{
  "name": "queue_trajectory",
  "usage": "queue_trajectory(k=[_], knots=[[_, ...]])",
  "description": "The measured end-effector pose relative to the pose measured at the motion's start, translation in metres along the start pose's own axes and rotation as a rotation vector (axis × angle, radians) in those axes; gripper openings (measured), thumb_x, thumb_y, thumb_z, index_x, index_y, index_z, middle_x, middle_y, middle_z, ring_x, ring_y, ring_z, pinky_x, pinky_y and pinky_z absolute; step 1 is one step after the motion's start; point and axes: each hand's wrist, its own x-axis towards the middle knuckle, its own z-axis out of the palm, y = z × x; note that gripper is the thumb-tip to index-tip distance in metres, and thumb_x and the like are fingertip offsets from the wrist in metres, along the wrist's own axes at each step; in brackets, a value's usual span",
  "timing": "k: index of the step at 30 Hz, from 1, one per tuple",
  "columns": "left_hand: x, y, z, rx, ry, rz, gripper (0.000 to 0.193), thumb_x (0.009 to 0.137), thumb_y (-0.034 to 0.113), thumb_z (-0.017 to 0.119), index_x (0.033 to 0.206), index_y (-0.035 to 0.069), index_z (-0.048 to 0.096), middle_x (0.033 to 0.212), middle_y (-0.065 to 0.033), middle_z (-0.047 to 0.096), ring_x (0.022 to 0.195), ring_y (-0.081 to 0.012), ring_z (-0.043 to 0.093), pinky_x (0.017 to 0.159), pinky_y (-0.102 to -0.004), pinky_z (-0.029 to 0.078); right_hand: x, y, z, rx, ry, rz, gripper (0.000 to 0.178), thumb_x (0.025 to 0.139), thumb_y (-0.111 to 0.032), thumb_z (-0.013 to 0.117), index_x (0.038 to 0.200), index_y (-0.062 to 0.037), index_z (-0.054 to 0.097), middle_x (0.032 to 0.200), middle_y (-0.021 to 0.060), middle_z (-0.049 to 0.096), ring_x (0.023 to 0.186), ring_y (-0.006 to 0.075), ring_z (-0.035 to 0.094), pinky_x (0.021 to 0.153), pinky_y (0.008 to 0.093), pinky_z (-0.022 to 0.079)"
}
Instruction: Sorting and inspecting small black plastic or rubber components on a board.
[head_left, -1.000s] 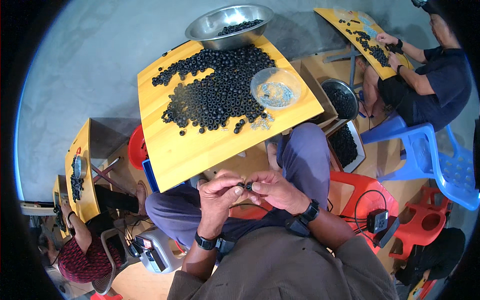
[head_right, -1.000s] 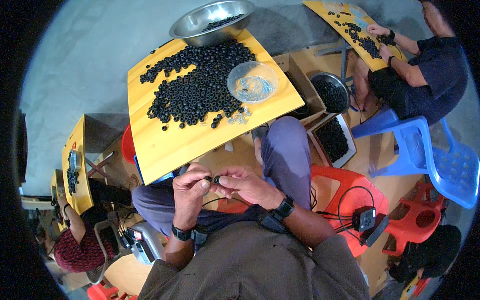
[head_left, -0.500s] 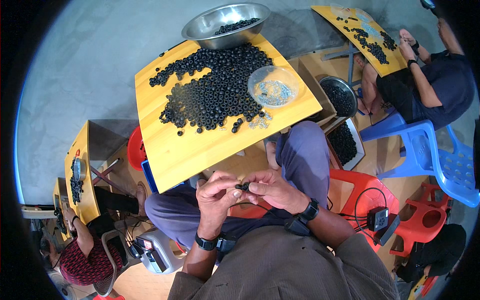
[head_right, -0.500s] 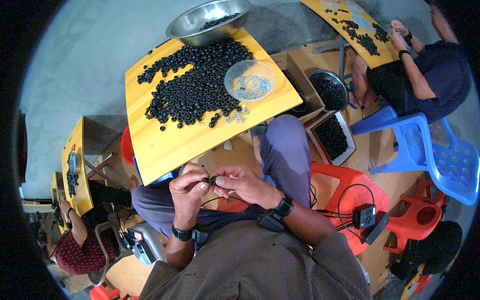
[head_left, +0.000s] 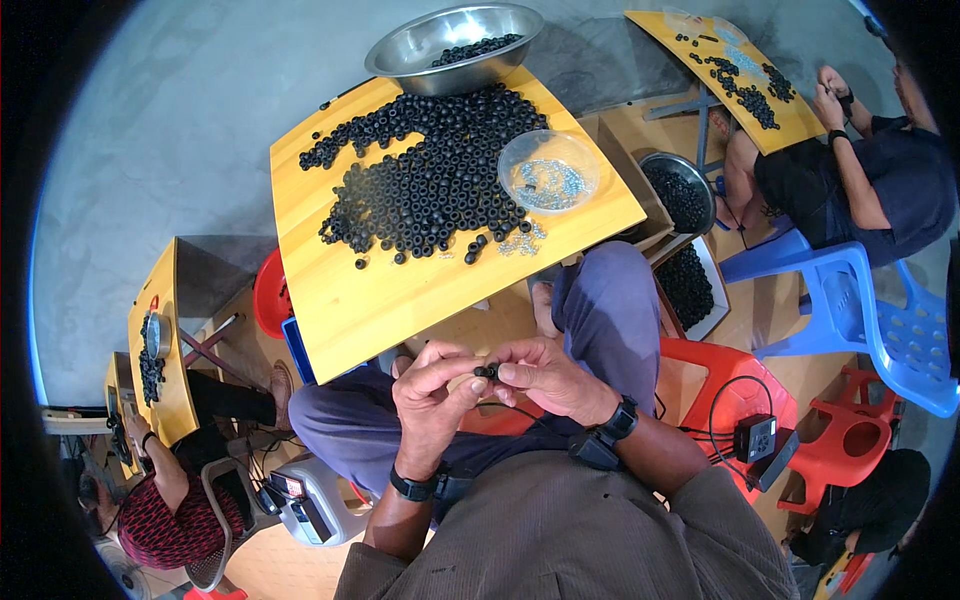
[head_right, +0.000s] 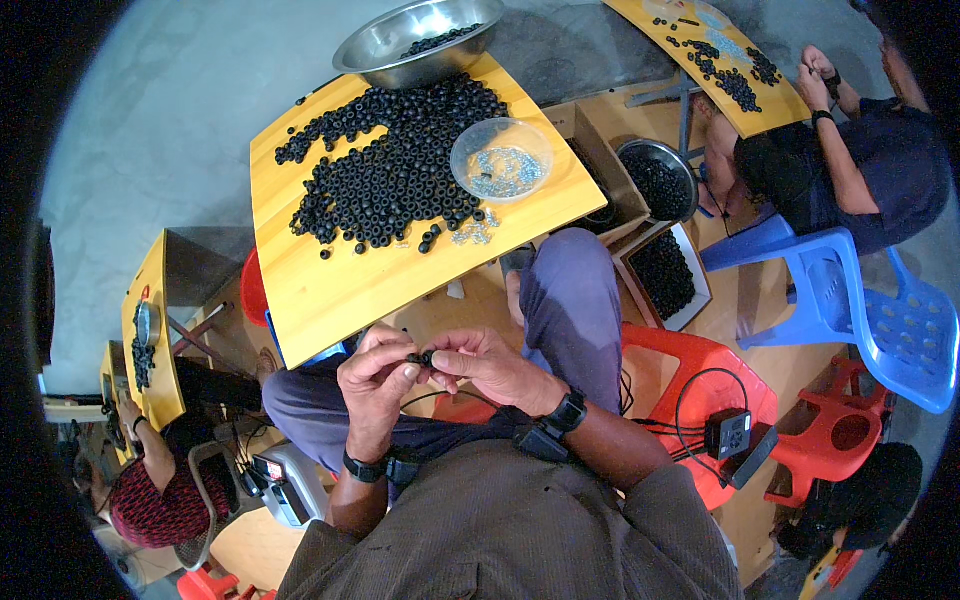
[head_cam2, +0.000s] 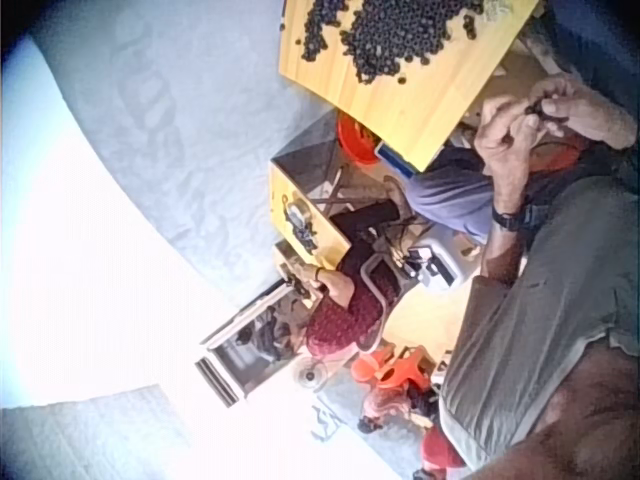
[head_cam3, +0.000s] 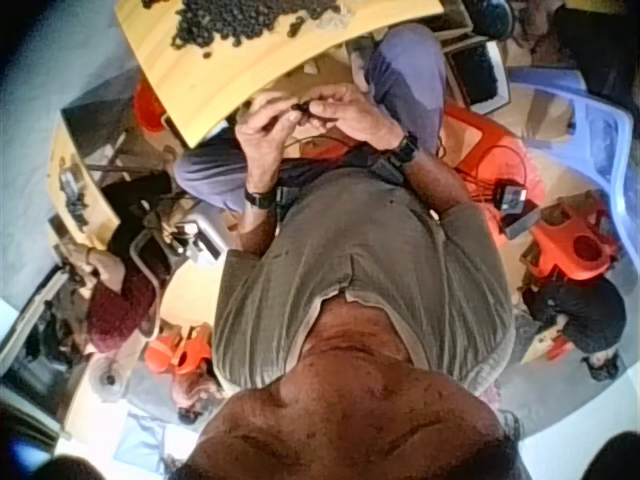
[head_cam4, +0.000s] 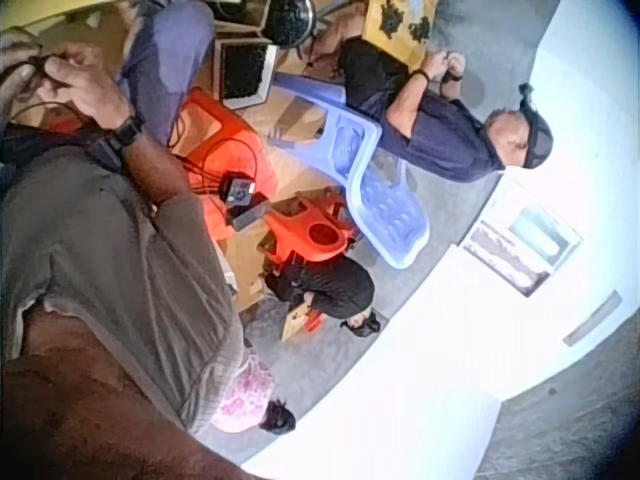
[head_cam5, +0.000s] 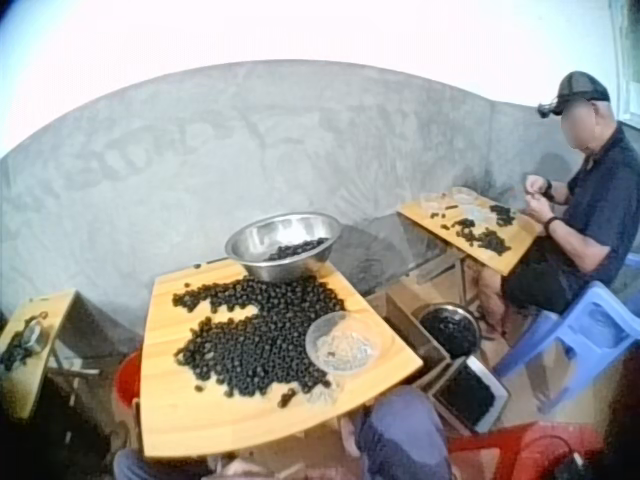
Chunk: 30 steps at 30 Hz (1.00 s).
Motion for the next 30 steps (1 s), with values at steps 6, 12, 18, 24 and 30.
queue_trajectory(k=[6, 12, 18, 24, 30], knots=[[0.002, 0.005, 0.001, 0.130, -0.006, 0.043, 0.025, 0.080, 0.003, 0.082, 0.104, 0.003, 0.077, 0.098, -0.0084, 0.069, 0.092, -0.0174, 0.065, 0.082, -0.0286, 0.050, -0.001, -0.001, 0.000, -0.013, 0.029, 0.019, 0.023, 0.102, -0.021, 0.065, 0.115, -0.0022, 0.069, 0.098, 0.0040, 0.071, 0.078, 0.0080, 0.060, 0.066, 0.0232, 0.049], [0.005, 0.014, 0.003, 0.380, -0.040, 0.161, 0.024, 0.080, 0.002, 0.082, 0.102, 0.001, 0.075, 0.098, -0.0106, 0.069, 0.090, -0.0215, 0.067, 0.079, -0.0312, 0.053, 0.000, 0.002, -0.006, -0.026, 0.052, 0.040, 0.023, 0.102, -0.022, 0.065, 0.114, -0.0030, 0.069, 0.095, 0.0010, 0.069, 0.078, 0.0069, 0.061, 0.067, 0.0227, 0.051], [0.013, 0.020, 0.003, 0.542, -0.106, 0.261, 0.027, 0.080, -0.001, 0.079, 0.106, 0.002, 0.073, 0.097, -0.0121, 0.066, 0.087, -0.0272, 0.067, 0.074, -0.0349, 0.054, -0.002, -0.001, -0.001, -0.105, 0.141, 0.079, 0.023, 0.102, -0.024, 0.066, 0.112, -0.0041, 0.069, 0.092, -0.0012, 0.066, 0.079, 0.0059, 0.060, 0.066, 0.0213, 0.051], [0.019, 0.020, 0.006, 0.725, -0.137, 0.415, 0.031, 0.071, -0.003, 0.079, 0.101, 0.003, 0.074, 0.092, -0.0108, 0.065, 0.081, -0.0287, 0.066, 0.068, -0.0374, 0.053, -0.001, 0.001, -0.002, -0.190, 0.206, 0.132, 0.023, 0.103, -0.025, 0.064, 0.111, -0.0040, 0.069, 0.089, -0.0030, 0.063, 0.074, 0.0040, 0.056, 0.063, 0.0197, 0.046], [0.019, 0.012, 0.003, 0.671, -0.179, 0.424, 0.034, 0.074, -0.001, 0.079, 0.107, 0.002, 0.074, 0.092, -0.0111, 0.063, 0.081, -0.0294, 0.064, 0.069, -0.0384, 0.053, -0.003, 0.001, -0.009, -0.210, 0.169, 0.157, 0.022, 0.103, -0.023, 0.064, 0.111, -0.0024, 0.069, 0.087, -0.0031, 0.061, 0.068, 0.0047, 0.050, 0.059, 0.0213, 0.042]])
